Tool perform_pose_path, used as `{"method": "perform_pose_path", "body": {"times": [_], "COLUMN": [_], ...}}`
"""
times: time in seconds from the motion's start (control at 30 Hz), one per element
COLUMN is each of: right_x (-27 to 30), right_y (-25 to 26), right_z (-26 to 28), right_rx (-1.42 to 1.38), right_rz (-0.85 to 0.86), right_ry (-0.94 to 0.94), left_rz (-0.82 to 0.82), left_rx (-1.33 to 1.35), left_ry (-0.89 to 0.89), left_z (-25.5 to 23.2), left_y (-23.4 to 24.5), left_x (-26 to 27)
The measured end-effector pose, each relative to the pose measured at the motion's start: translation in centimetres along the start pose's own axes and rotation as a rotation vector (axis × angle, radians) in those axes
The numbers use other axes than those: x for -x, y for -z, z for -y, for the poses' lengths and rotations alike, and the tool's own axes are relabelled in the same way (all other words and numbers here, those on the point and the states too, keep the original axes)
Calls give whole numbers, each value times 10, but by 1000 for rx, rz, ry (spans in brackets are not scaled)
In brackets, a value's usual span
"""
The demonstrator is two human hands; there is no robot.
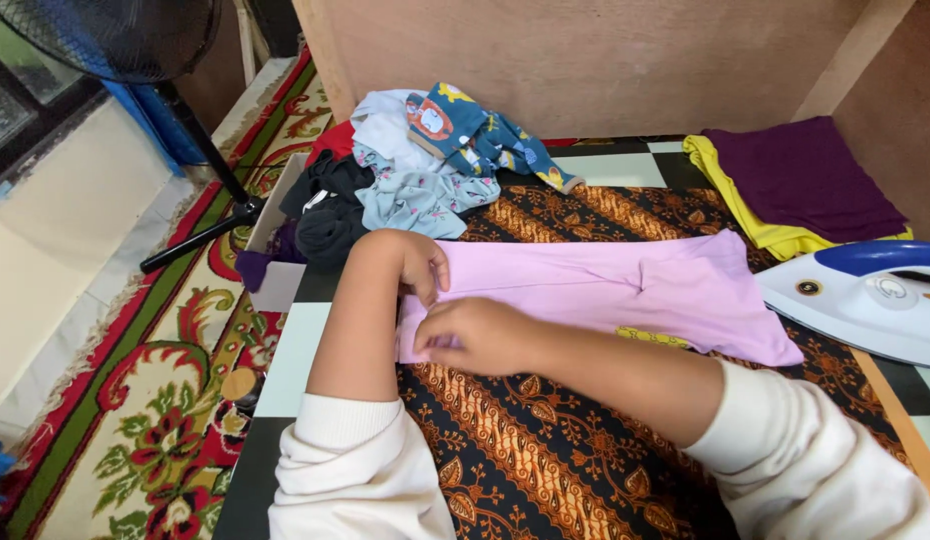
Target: Ironing a pink shirt and other garments and folding them on a patterned floor surface.
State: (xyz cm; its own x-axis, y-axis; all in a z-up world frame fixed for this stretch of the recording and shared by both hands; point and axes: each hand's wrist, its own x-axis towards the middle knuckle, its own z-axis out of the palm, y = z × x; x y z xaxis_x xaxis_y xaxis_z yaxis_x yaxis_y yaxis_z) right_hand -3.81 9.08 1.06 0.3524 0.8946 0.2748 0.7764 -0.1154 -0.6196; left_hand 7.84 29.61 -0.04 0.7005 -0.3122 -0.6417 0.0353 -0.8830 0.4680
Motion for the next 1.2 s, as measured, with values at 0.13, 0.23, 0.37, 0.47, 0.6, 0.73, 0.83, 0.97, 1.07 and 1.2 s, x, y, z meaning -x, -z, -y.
{"method": "perform_pose_path", "body": {"times": [0.13, 0.23, 0.37, 0.47, 0.6, 0.73, 0.83, 0.97, 1.07, 1.2], "right_x": [22, 45, 86, 115, 164, 234, 282, 324, 336, 338], "right_y": [45, 67, 87, 130, 208, 263, 291, 308, 311, 310], "right_z": [-3, -4, -27, -26, -9, -16, -33, -48, -56, -52], "right_rx": [225, 392, 178, 175, 314, 452, 324, 336, 260, 205], "right_rz": [-143, -10, 164, 115, -121, -214, -240, -213, -140, -56], "right_ry": [52, -265, -251, -282, -539, -706, -822, -855, -985, -1152], "left_rz": [42, -103, -388, -574, -687, -661, -565, -739, -860, -864], "left_rx": [16, -22, -207, -171, -207, -357, -414, -418, -368, -300], "left_ry": [-8, -36, -346, -556, -916, -1078, -1052, -1150, -1160, -1086], "left_z": [0, -17, -52, -98, -159, -221, -264, -314, -343, -367], "left_y": [1, -2, -18, -42, -74, -103, -122, -145, -152, -157], "left_x": [-4, 0, -9, -4, -2, -8, -17, -30, -42, -58]}}
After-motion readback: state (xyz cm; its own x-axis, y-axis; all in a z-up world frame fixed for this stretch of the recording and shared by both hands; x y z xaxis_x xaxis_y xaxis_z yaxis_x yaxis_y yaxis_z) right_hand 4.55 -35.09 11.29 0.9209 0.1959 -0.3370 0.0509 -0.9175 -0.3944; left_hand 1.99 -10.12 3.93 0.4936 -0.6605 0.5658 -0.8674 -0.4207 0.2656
